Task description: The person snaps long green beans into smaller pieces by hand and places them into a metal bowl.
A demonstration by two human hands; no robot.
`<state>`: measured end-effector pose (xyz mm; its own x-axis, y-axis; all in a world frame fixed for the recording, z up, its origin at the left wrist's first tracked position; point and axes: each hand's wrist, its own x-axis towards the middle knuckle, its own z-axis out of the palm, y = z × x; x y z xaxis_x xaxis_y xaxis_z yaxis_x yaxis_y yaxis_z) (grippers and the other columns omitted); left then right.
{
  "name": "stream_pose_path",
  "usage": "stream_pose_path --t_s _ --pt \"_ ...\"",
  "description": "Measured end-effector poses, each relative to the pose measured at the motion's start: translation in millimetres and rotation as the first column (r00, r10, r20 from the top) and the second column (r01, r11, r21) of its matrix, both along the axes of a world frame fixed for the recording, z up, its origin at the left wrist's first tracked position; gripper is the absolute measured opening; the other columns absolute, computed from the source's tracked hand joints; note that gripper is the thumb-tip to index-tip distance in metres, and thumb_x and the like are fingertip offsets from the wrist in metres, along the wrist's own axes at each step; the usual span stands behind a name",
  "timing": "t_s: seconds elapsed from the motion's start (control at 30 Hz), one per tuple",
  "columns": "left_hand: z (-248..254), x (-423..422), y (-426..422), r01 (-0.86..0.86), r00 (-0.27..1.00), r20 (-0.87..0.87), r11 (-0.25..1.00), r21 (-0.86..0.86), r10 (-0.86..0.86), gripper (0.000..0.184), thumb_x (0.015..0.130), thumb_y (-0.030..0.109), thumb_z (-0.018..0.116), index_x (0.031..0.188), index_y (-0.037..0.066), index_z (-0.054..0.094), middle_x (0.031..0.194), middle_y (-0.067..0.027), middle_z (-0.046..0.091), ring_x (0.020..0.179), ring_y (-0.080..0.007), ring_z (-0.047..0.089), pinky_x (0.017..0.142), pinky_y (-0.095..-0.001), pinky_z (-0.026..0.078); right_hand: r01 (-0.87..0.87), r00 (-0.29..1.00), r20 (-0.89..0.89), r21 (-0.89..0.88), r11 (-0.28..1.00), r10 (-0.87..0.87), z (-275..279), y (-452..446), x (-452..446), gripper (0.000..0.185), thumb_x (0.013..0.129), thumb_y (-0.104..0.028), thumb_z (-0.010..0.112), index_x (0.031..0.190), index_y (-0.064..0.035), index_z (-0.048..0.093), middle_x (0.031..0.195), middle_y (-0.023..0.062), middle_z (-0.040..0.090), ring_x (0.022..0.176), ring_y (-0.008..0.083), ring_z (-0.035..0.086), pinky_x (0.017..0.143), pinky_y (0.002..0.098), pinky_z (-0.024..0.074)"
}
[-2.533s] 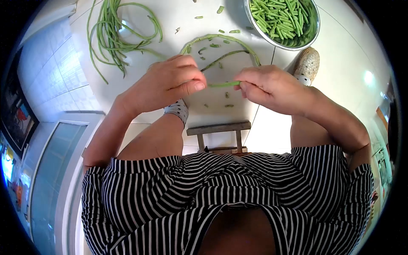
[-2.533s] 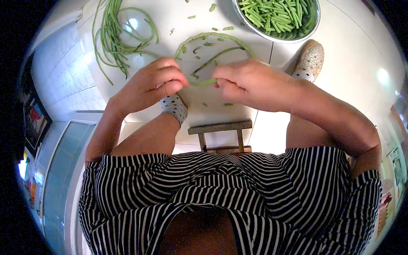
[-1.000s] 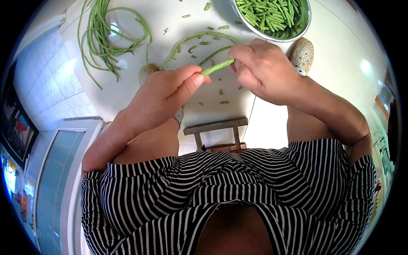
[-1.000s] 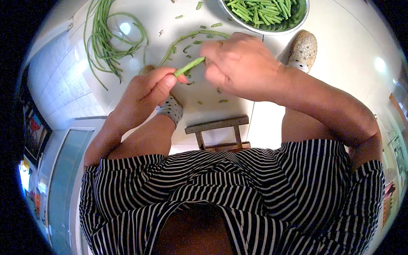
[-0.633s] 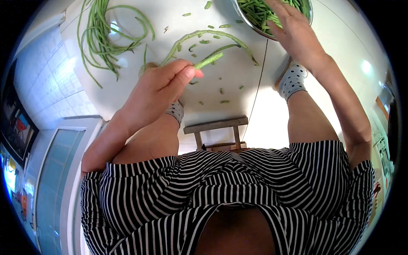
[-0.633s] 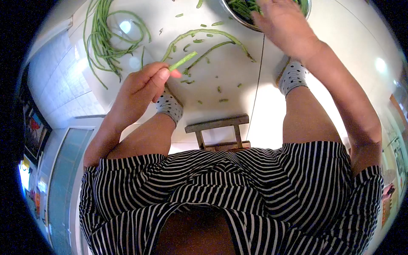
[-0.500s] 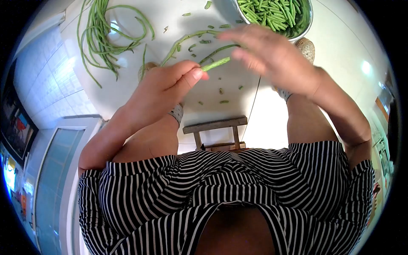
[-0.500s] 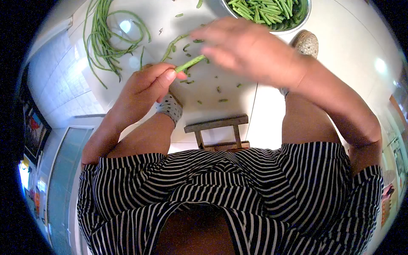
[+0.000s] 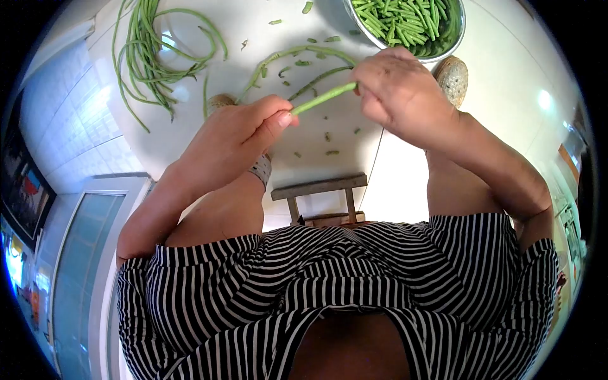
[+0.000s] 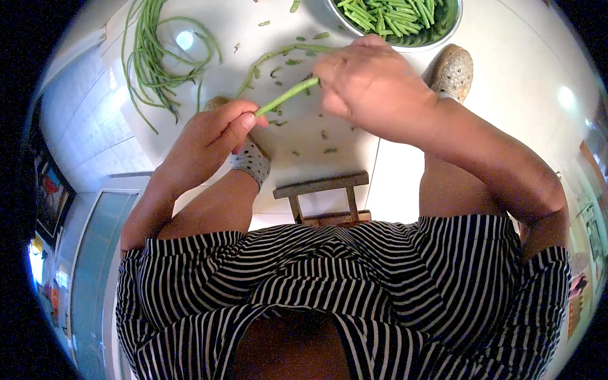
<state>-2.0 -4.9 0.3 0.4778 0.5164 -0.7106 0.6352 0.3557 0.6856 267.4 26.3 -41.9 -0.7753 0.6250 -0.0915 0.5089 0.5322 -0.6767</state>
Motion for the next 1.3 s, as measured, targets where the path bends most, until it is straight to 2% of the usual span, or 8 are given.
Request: stream_pose_path --t_s 0.13,0.37,0.63,0.77,0.87,0.93,1.1,1.3 --pt "6.3 6.3 -0.1 -0.005 1.000 0.006 0.999 0.034 0.005 0.030 0.103 0.030 0.043 0.103 0.005 0.060 0.065 -0.0106 0.055 0.059 -0.0265 0.055 0.058 -0.0376 0.042 0.358 0.930 0.101 -0.459 0.814 -0.352 5.3 -1.5 -4.6 0.014 0.095 -0.013 0.049 0.102 -0.0023 0.055 0.076 0.0128 0.061 0.075 0.0285 0.061 0.078 0.0358 0.0483" --pt "8.8 10.1 7.8 -0.136 0.991 0.020 0.990 0.025 0.135 0.031 0.104 0.029 0.042 0.108 0.005 0.061 0.059 0.0021 0.042 0.057 -0.0070 0.041 0.054 -0.0242 0.034 0.295 0.942 -0.105 -0.205 0.933 -0.320 -2.1 13.1 1.5 0.018 0.096 -0.018 0.050 0.100 -0.0016 0.057 0.084 0.0166 0.066 0.079 0.0351 0.065 0.075 0.0417 0.0512" --pt "8.7 10.1 10.0 -0.167 0.986 0.029 0.986 0.025 0.166 0.032 0.104 0.029 0.042 0.108 0.005 0.063 0.057 0.0028 0.040 0.054 -0.0063 0.038 0.053 -0.0244 0.033 0.448 0.825 -0.030 -0.575 0.685 -0.564 -8.9 22.6 15.9 0.025 0.103 -0.024 0.046 0.112 -0.0031 0.056 0.086 0.0102 0.062 0.086 0.0181 0.062 0.083 0.0313 0.0480" --pt "4.9 4.6 4.1 -0.202 0.979 0.010 0.978 -0.056 0.203 0.033 0.104 0.029 0.042 0.107 0.004 0.064 0.056 0.0027 0.040 0.054 -0.0058 0.038 0.052 -0.0245 0.033 0.473 0.827 0.344 0.006 0.881 -0.446 -8.4 50.7 23.5 0.041 0.093 -0.012 0.054 0.130 0.0053 0.048 0.122 0.0260 0.058 0.112 0.0368 0.058 0.098 0.0434 0.0472" --pt "2.9 5.5 0.1 -0.212 0.977 0.010 0.974 -0.081 0.213 0.032 0.104 0.028 0.043 0.108 0.004 0.064 0.056 0.0026 0.040 0.054 -0.0060 0.038 0.052 -0.0245 0.033 0.255 0.964 0.018 0.207 0.945 -0.265 0.3 40.6 17.6 0.041 0.092 -0.011 0.054 0.130 0.0046 0.049 0.124 0.0279 0.056 0.114 0.0372 0.056 0.099 0.0435 0.0465" --pt "2.2 6.6 -2.5 -0.215 0.976 0.006 0.974 -0.078 0.216 0.032 0.104 0.027 0.043 0.108 0.004 0.064 0.057 0.0026 0.041 0.054 -0.0063 0.038 0.052 -0.0246 0.033 0.273 0.961 -0.024 0.228 0.935 -0.275 -3.7 19.7 -2.7 0.022 0.097 -0.021 0.055 0.112 -0.0031 0.057 0.087 0.0096 0.062 0.089 0.0186 0.063 0.096 0.0363 0.0464" --pt "8.4 12.6 0.1 -0.143 0.983 0.087 0.972 -0.186 0.162 0.032 0.104 0.030 0.044 0.104 0.003 0.063 0.063 -0.0011 0.048 0.056 -0.0095 0.045 0.053 -0.0273 0.039 -0.111 0.991 -0.068 0.091 0.990 0.118 7.6 -5.0 -20.2 0.011 0.083 -0.012 0.061 0.090 -0.0051 0.056 0.076 0.0099 0.062 0.083 0.0275 0.063 0.094 0.0475 0.0415" --pt "-1.1 6.9 -6.7 -0.218 0.963 0.111 0.952 -0.213 0.245 0.028 0.104 0.026 0.044 0.104 0.005 0.062 0.059 0.0024 0.043 0.054 -0.0077 0.040 0.052 -0.0241 0.033 0.040 0.999 -0.029 -0.110 0.993 -0.044 11.4 0.7 -6.7 0.014 0.085 -0.016 0.054 0.088 -0.0028 0.054 0.070 0.0142 0.058 0.071 0.0340 0.060 0.083 0.0450 0.0452"
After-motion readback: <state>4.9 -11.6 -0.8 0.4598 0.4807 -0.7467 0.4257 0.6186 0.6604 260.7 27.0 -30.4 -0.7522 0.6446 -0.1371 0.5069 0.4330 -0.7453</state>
